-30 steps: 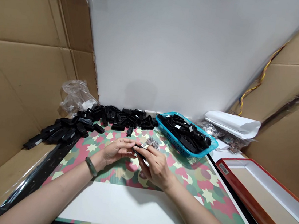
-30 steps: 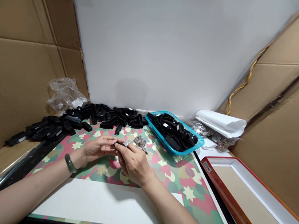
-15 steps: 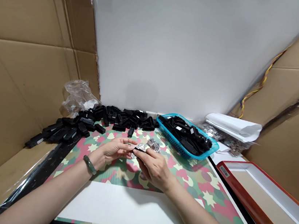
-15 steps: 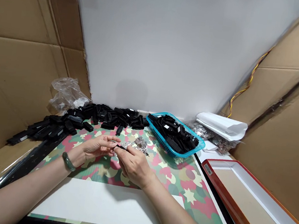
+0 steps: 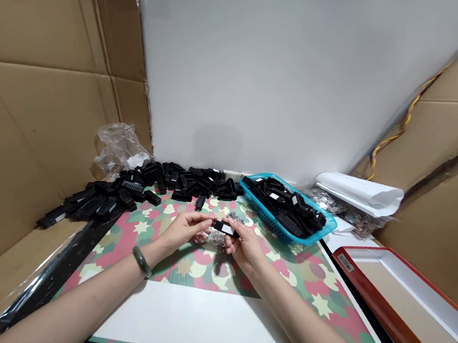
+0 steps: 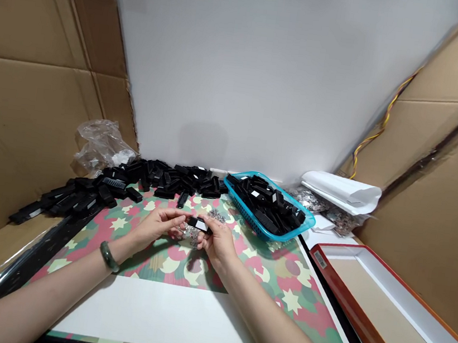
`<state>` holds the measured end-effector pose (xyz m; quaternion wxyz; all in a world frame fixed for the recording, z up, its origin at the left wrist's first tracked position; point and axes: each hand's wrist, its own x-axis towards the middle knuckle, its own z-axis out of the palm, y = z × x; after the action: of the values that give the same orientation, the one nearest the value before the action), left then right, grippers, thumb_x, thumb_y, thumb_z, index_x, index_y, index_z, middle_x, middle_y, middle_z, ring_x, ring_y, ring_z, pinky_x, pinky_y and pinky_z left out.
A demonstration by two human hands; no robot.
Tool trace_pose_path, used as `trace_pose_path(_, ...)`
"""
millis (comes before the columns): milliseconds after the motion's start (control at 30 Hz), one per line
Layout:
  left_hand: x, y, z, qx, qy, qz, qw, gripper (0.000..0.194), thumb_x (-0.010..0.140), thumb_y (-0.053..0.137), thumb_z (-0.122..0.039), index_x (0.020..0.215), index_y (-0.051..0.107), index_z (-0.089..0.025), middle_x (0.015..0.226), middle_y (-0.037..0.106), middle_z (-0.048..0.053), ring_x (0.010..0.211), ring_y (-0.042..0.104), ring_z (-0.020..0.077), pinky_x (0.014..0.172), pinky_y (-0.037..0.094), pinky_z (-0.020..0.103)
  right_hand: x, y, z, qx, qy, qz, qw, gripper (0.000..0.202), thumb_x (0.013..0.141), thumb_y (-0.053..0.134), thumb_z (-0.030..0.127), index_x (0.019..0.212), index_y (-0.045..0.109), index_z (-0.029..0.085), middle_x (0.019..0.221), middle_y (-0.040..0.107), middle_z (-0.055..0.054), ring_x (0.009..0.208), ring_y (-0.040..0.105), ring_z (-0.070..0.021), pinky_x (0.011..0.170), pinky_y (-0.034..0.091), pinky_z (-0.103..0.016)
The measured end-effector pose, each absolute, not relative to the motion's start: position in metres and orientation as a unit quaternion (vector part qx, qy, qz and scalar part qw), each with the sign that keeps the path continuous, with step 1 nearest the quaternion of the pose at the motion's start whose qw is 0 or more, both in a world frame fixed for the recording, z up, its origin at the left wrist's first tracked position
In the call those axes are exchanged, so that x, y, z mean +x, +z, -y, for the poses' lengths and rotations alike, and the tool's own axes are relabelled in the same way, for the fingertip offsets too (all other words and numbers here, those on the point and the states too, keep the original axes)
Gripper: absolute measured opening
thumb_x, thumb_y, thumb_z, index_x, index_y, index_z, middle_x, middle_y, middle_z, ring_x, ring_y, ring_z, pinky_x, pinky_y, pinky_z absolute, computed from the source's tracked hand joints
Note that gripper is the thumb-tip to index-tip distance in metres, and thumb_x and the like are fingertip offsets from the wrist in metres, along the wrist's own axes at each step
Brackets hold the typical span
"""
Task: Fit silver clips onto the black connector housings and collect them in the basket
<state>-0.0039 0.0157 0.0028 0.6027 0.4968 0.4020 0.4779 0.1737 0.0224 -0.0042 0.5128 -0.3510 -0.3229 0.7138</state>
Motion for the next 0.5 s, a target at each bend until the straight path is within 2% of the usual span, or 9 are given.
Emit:
trace_pose_path(167,-0.0029,-0.0068,-0.0184,0.494,0.487,-0.417,0.588,0.042,0.066,0.084,-0.043,0.095,0.079,-0.013,0.068,0.069,0.005,0.056,0.058,0.012,0.059,0.048,0.026,0.1718,-0.0009,-0.0186,-0.363,0.743,0.267,0.495,0.017,0.081,0.073,0.026,0.086,0.068,0.011,0.057,0.061,0.0,0.037,0.049,-0.0065,0.032,0.045,-0.016)
trace_pose_path(267,-0.0028,-0.0088,-0.0192,0.468,0.492,-0.429,0.595,0.043,0.063,0.085,-0.044,0.091,0.079,-0.012,0.064,0.068,0.005,0.055,0.058,0.0128,0.057,0.048,0.027,0.1724,-0.0003,-0.0176,-0.369,0.74,0.268,0.494,0.019,0.08,0.074,0.029,0.084,0.067,0.012,0.058,0.061,0.0,0.039,0.051,-0.0079,0.032,0.045,-0.016)
trace_pose_path(500,-0.0067,-0.0069,-0.0212,0.441,0.508,-0.44,0.594,0.038,0.064,0.084,-0.045,0.08,0.076,-0.011,0.062,0.067,0.005,0.054,0.06,0.0144,0.054,0.05,0.027,0.1759,-0.0067,-0.0202,-0.356,0.708,0.366,0.488,0.021,0.072,0.075,0.027,0.086,0.074,0.011,0.057,0.059,0.0,0.04,0.049,-0.0076,0.033,0.044,-0.017)
